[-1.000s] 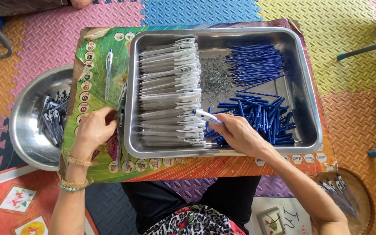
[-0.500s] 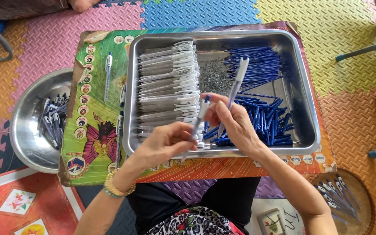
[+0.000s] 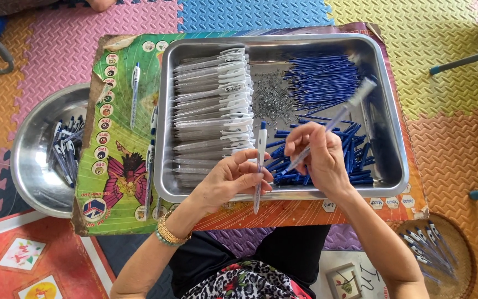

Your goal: The person assembles ballpoint pens by inserting blue ink cartridges and small springs into clear plastic pen barrels and then attaching white end caps.

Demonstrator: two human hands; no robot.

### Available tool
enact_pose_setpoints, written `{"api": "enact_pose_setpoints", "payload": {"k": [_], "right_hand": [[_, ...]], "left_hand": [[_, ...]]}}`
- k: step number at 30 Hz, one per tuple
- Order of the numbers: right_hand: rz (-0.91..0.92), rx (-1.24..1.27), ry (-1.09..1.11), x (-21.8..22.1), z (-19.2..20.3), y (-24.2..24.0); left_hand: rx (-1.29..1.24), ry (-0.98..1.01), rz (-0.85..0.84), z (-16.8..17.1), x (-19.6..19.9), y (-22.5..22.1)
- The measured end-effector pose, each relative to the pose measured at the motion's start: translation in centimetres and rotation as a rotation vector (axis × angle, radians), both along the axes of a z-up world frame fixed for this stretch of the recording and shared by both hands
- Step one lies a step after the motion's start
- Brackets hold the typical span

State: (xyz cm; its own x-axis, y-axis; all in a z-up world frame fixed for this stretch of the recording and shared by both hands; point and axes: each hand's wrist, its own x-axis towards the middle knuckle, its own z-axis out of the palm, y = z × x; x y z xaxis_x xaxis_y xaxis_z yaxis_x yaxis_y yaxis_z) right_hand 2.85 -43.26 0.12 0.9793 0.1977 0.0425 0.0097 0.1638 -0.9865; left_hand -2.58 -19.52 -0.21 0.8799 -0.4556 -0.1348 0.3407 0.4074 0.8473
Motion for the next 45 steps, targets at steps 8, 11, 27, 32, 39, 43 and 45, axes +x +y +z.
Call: {"api": "enact_pose_setpoints", "payload": {"k": [8, 11, 27, 32, 39, 43, 45], "right_hand": [[0.069, -0.037, -0.143, -1.6, 2.8, 1.7], [0.014, -0.177, -0.232, -1.6, 1.9, 1.7], [-0.037, -0.290, -0.392, -2.0, 1.3, 2.8], [-0.065, -0.445, -0.747, -1.4, -0.4, 2.9], [0.008, -0.533, -0.855, -1.6, 0.2, 2.0], [0.006, -0.371, -0.609, 0.1, 2.7, 0.4], [0.024, -0.330, -0.473, 1.4, 3.7, 0.1]], "left_hand": [[-0.034, 0.037, 0.013, -0.3, 0.3, 0.4], [-0.049, 0.039, 0.003, -0.5, 0.3, 0.6], [-0.039, 0.049, 0.114, -1.3, 0.6, -0.3], [-0.018, 0.055, 0.143, -2.0, 0.5, -0.4], [0.005, 0.059, 0.145, -2.9, 0.8, -0.2], [0.034, 0.052, 0.084, 0.5, 0.5, 0.3], [0.078, -0.009, -0.038, 0.8, 0.6, 0.2]]}}
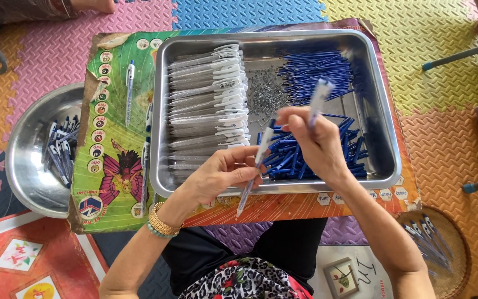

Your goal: The person assembles ballpoint pens by inserting blue ink cartridges and small springs into clear plastic pen barrels and then attaching white end caps.

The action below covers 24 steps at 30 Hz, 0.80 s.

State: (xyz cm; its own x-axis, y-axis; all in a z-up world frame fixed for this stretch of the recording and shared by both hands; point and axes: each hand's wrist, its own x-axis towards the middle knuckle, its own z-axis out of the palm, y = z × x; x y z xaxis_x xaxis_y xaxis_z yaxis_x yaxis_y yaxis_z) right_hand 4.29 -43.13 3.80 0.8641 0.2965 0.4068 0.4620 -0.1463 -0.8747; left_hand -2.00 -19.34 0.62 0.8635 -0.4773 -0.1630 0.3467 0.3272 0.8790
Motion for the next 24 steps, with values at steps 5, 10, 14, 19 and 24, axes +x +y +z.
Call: {"api": "enact_pose_setpoints", "payload": {"k": [5, 10, 14, 19, 24], "right_hand": [[0.175, 0.165, 0.295, 0.0, -0.5, 0.0], [0.113, 0.141, 0.322, 0.5, -1.3, -0.9], [-0.122, 0.345, 0.338, 3.2, -1.0, -3.1], [-0.273, 0.423, 0.302, 3.7, -1.8, -7.1], [-0.109, -0.576, 0.235, -0.4, -2.2, -7.9]], "left_hand": [[-0.017, 0.004, -0.109, 0.0, 0.2, -0.3], [-0.030, 0.011, -0.163, -0.8, -0.1, -0.2], [-0.059, 0.025, -0.220, -1.0, -0.1, 0.1], [-0.036, 0.039, -0.243, -1.3, 0.2, 2.0], [0.199, -0.016, -0.264, 0.2, 2.1, 3.5]]}}
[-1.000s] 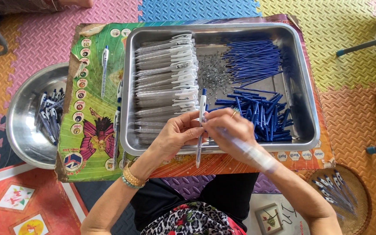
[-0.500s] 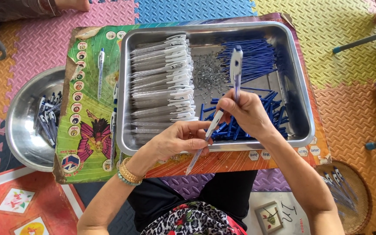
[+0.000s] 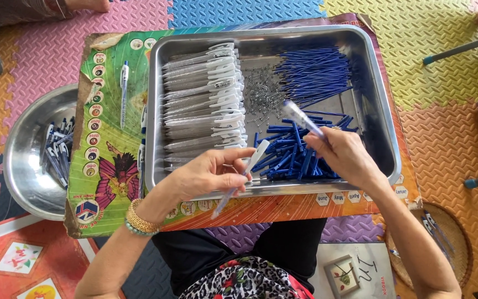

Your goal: The person assembles ballpoint pens by inserting blue ink cartridges and small springs into clear plastic pen barrels and then attaching white end caps.

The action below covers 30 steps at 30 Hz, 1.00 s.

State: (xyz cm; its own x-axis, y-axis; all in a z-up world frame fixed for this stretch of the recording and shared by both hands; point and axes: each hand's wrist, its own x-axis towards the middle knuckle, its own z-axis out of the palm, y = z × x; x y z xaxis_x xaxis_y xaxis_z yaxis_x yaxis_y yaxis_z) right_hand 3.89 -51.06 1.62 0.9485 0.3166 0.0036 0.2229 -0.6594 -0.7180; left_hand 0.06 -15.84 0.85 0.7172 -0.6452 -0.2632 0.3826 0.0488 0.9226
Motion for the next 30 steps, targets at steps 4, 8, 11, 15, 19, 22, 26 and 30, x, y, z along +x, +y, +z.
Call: {"api": "enact_pose_setpoints", "payload": {"k": [4, 8, 11, 15, 19, 22, 26, 30], "right_hand": [[-0.046, -0.075, -0.300, 0.2, -0.1, 0.6], [-0.024, 0.672, 0.315, 1.2, 1.6, 4.7], [-0.039, 0.949, 0.605, 3.1, 0.3, 6.0], [0.060, 1.129, 0.740, 6.5, -3.2, 4.9], [0.051, 1.191, 0.778, 7.7, -3.5, 4.1], [-0.032, 1.178, 0.730, 8.8, -3.9, 2.6], [-0.099, 0.976, 0.548, 10.2, -3.4, 0.0], [-0.125, 0.720, 0.267, 11.3, -3.0, -2.5]], "left_hand": [[0.340, -0.263, 0.021, 3.9, 1.9, -0.6], [0.911, -1.020, -0.014, 5.1, 4.2, -3.0], [1.199, -1.364, 0.059, 5.5, 5.2, -5.9], [1.401, -1.655, 0.133, 6.9, 7.1, -8.7], [1.462, -1.663, 0.109, 8.0, 8.1, -9.2], [1.491, -1.648, 0.018, 9.5, 8.6, -8.1], [1.522, -1.521, 0.052, 10.3, 9.2, -5.7], [1.586, -1.617, 0.113, 6.2, 12.5, -3.8]]}}
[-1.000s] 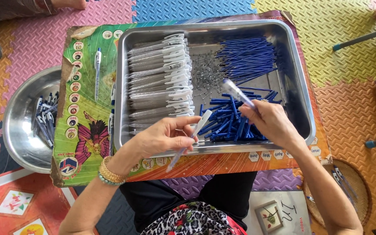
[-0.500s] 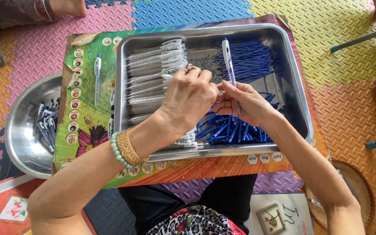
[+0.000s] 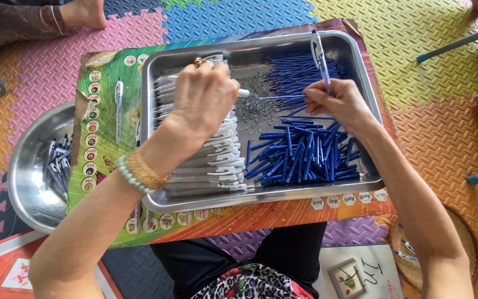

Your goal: The person assembles ballpoint pens by inserting blue ink cartridges and small springs into clear plastic pen barrels and then attaching white end caps.

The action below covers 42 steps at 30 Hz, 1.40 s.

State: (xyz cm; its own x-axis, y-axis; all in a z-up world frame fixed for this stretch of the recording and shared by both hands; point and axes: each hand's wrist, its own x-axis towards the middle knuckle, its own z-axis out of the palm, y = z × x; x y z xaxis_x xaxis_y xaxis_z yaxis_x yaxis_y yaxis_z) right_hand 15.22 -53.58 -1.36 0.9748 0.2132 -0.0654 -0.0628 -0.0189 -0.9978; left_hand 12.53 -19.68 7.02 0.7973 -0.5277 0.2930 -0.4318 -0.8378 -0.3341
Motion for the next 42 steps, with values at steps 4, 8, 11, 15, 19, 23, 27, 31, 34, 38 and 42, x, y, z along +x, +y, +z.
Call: {"api": "enact_pose_setpoints", "payload": {"k": [4, 8, 11, 15, 19, 23, 27, 31, 34, 38, 42], "right_hand": [[0.038, -0.690, -0.605, 1.0, -0.7, -1.4], [0.041, -0.773, -0.774, -0.4, 0.5, -1.2], [0.052, -0.707, -0.721, -0.8, 0.5, -1.9], [0.032, -0.634, -0.616, -1.6, 1.2, -1.2], [0.088, -0.568, -0.551, -2.6, 2.2, -0.2], [0.105, -0.482, -0.465, -4.4, 3.9, 1.6], [0.147, -0.364, -0.396, -5.1, 5.0, 2.6], [0.129, -0.362, -0.408, -2.4, 2.6, -1.3], [0.093, -0.475, -0.441, -0.6, 0.8, -3.4], [-0.033, -0.837, -0.631, 0.2, -0.4, -3.6], [-0.189, -0.756, -0.588, -0.1, -1.2, -4.1]], "left_hand": [[0.198, 0.028, -0.028, -2.8, 0.5, -2.6], [0.039, -0.046, -0.108, -3.1, -0.5, -0.7], [-0.268, 0.276, -0.048, -1.1, -4.7, 3.0], [-0.522, 0.792, 0.142, -3.2, -10.3, 6.7], [-0.591, 0.761, 0.108, -5.5, -11.3, 7.6], [-0.614, 0.502, -0.080, -5.2, -8.9, 3.4], [-0.541, 0.499, -0.103, -7.9, -4.8, -3.0], [-0.433, 0.402, -0.033, -11.0, -0.8, -4.7], [-0.270, 0.253, 0.009, -13.1, 1.8, -4.5], [-0.421, 0.228, 0.041, -9.3, 1.5, -1.8], [-0.426, -0.021, 0.034, -5.4, -0.9, 9.5]]}}
